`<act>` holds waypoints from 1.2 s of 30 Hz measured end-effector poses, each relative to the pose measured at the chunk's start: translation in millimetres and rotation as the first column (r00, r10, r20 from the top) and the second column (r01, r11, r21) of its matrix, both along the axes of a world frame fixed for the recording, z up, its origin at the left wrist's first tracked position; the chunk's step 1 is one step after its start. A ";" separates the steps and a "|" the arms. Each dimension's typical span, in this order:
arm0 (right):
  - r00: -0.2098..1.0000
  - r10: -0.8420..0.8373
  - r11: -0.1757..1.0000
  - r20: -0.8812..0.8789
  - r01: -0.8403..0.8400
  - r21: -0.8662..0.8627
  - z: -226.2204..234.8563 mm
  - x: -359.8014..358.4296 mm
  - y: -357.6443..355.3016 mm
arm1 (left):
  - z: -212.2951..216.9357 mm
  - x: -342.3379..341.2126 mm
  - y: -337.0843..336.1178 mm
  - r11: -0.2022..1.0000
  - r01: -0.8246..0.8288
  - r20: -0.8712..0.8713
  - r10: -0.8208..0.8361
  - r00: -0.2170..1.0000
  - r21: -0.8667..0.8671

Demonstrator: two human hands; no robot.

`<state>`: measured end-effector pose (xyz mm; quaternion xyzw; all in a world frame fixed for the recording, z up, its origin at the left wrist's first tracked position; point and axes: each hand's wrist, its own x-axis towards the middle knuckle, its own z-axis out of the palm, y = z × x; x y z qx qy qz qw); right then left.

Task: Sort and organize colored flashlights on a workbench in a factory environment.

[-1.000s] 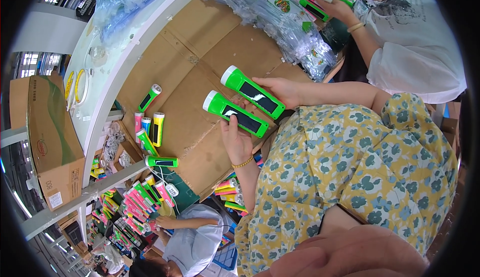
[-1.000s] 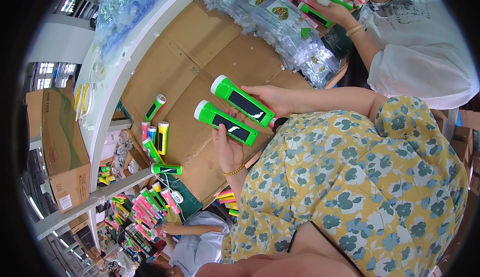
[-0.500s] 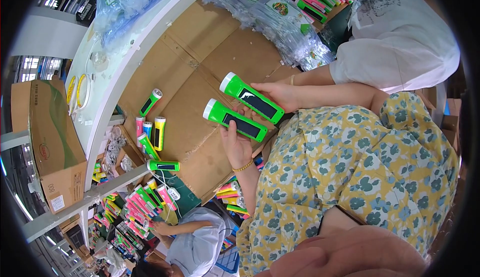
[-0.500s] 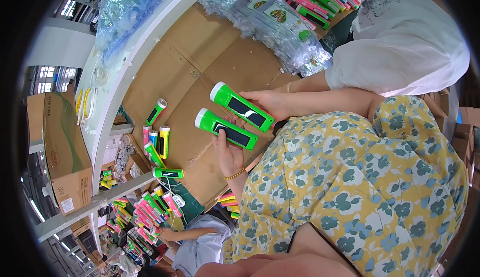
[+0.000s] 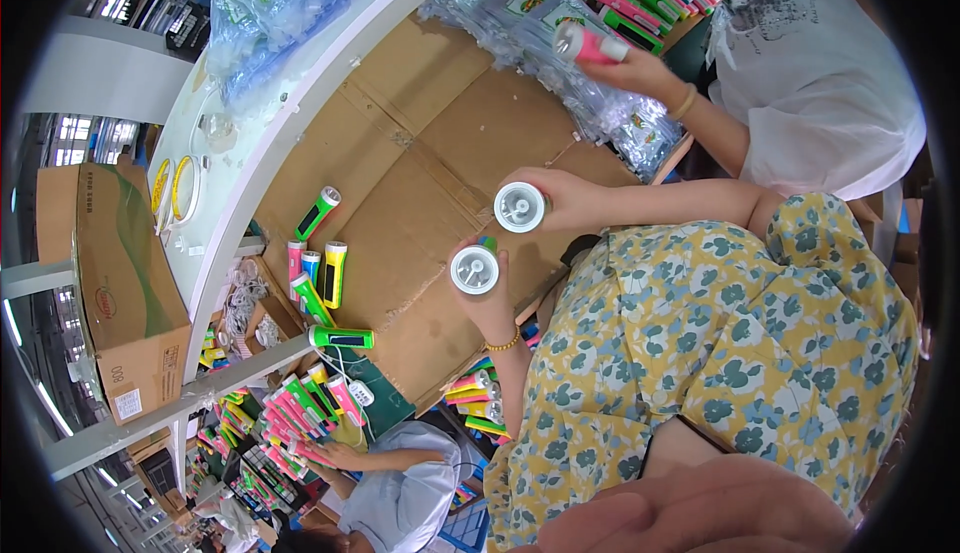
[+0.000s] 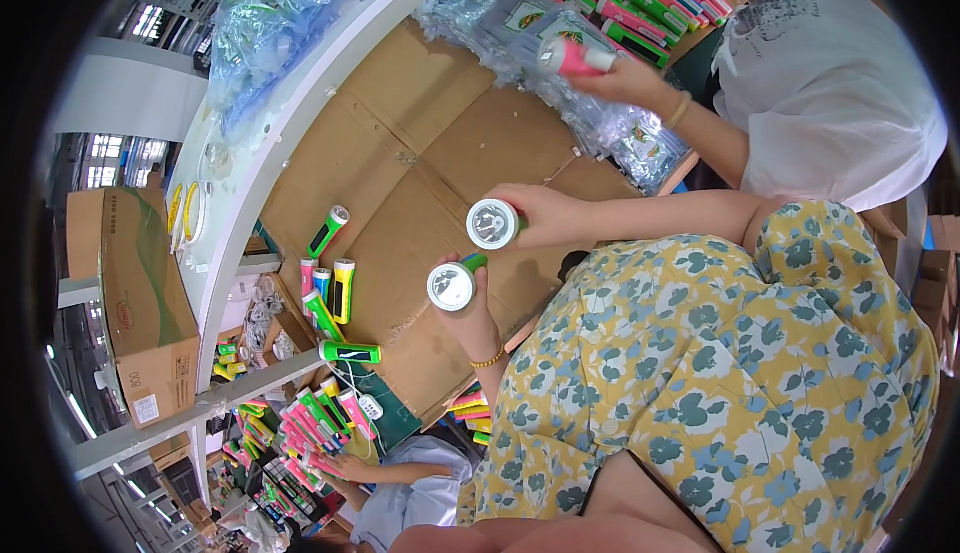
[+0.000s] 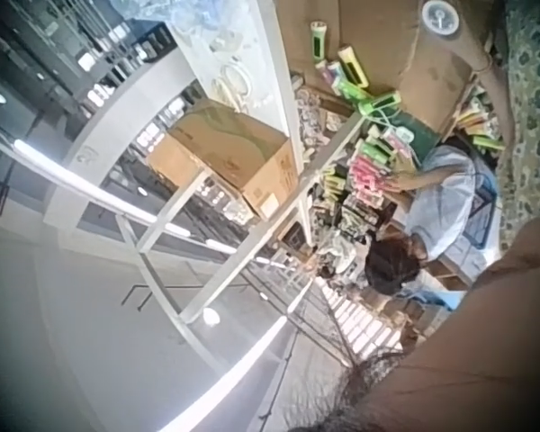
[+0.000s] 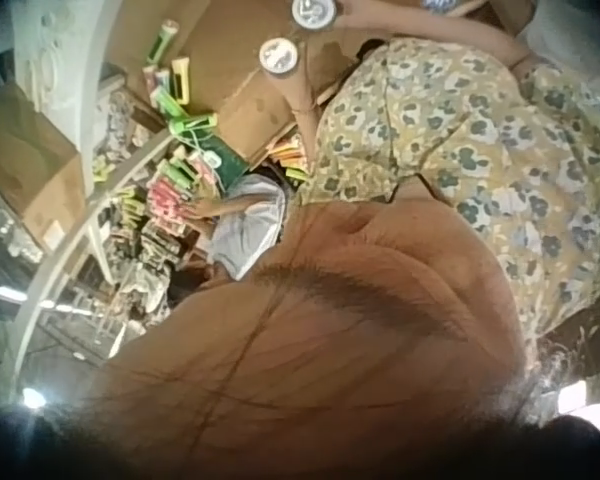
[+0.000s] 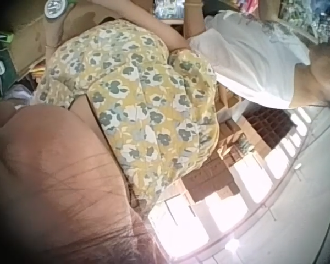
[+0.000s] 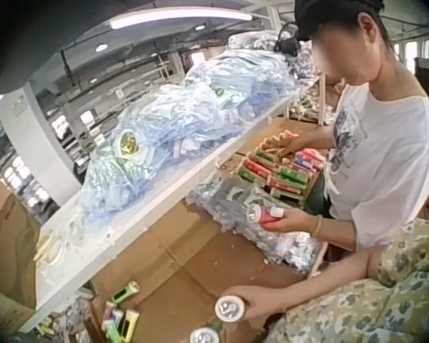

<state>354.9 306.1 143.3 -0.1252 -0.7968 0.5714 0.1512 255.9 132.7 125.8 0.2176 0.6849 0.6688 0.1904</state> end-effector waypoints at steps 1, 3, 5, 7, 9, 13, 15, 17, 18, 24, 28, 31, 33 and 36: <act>1.000 -0.014 0.987 -0.021 0.011 -0.161 1.3 -0.5 1.5 | 0.0 -0.8 1.6 1.000 0.002 -0.003 -0.002 1.000 0.018; 0.995 -0.070 0.596 -0.065 -0.011 -0.803 18.7 2.4 10.7 | -1.4 -0.3 2.1 1.000 0.015 0.003 -0.015 1.000 0.012; 0.943 -0.262 -0.031 -0.205 -0.221 -0.975 43.3 0.0 30.8 | 3.7 -1.2 2.6 0.999 0.019 -0.027 -0.020 0.999 -0.034; 0.953 -0.252 0.707 -0.171 0.060 -0.705 44.1 -5.2 55.3 | 0.5 -3.4 1.0 0.999 0.030 0.027 -0.030 0.999 -0.011; 0.952 -0.285 0.460 -0.111 0.035 -0.887 45.3 -1.3 64.8 | -5.6 -5.3 -3.6 0.979 0.068 0.218 -0.110 0.970 0.191; 0.976 -0.204 0.752 0.069 0.202 -0.627 11.0 -2.4 64.5 | -13.4 -25.1 -12.0 0.636 -0.014 0.509 -0.604 0.613 0.771; 0.964 -0.206 0.840 0.170 0.263 -0.475 -14.8 1.6 58.1 | -31.2 -31.4 -2.1 0.957 0.111 0.406 -0.217 0.888 0.268; 0.968 -0.163 0.444 0.192 0.246 -0.862 1.6 13.5 40.2 | -9.2 -19.9 5.6 0.792 -0.101 0.682 -0.444 0.581 0.602; 0.982 -0.128 0.423 0.141 0.183 -0.888 7.9 24.2 33.3 | 5.5 -9.8 1.5 0.714 -0.102 0.628 -0.526 0.574 0.692; 0.835 -0.050 0.217 -0.548 -0.527 -0.822 130.9 36.6 40.0 | 83.9 -54.3 -43.3 0.363 0.346 0.011 -0.704 0.710 0.865; 0.889 -0.070 0.547 -0.453 -0.346 -0.763 136.8 29.4 50.7 | 64.1 -72.4 -36.0 0.863 0.195 0.002 -0.222 0.975 0.466; 0.986 -0.113 0.781 -0.122 0.012 -0.624 81.8 17.7 41.5 | 34.0 -64.6 -1.3 0.904 0.039 0.350 -0.205 0.914 0.427; 0.982 -0.135 0.957 0.129 0.163 -0.240 43.7 12.2 47.2 | -15.3 -56.4 21.4 0.972 0.055 0.627 -0.191 0.755 0.230; 0.902 -0.167 0.917 0.399 0.291 -0.273 -43.5 21.5 50.9 | -76.3 -13.6 46.2 0.987 0.053 0.624 -0.138 0.769 0.153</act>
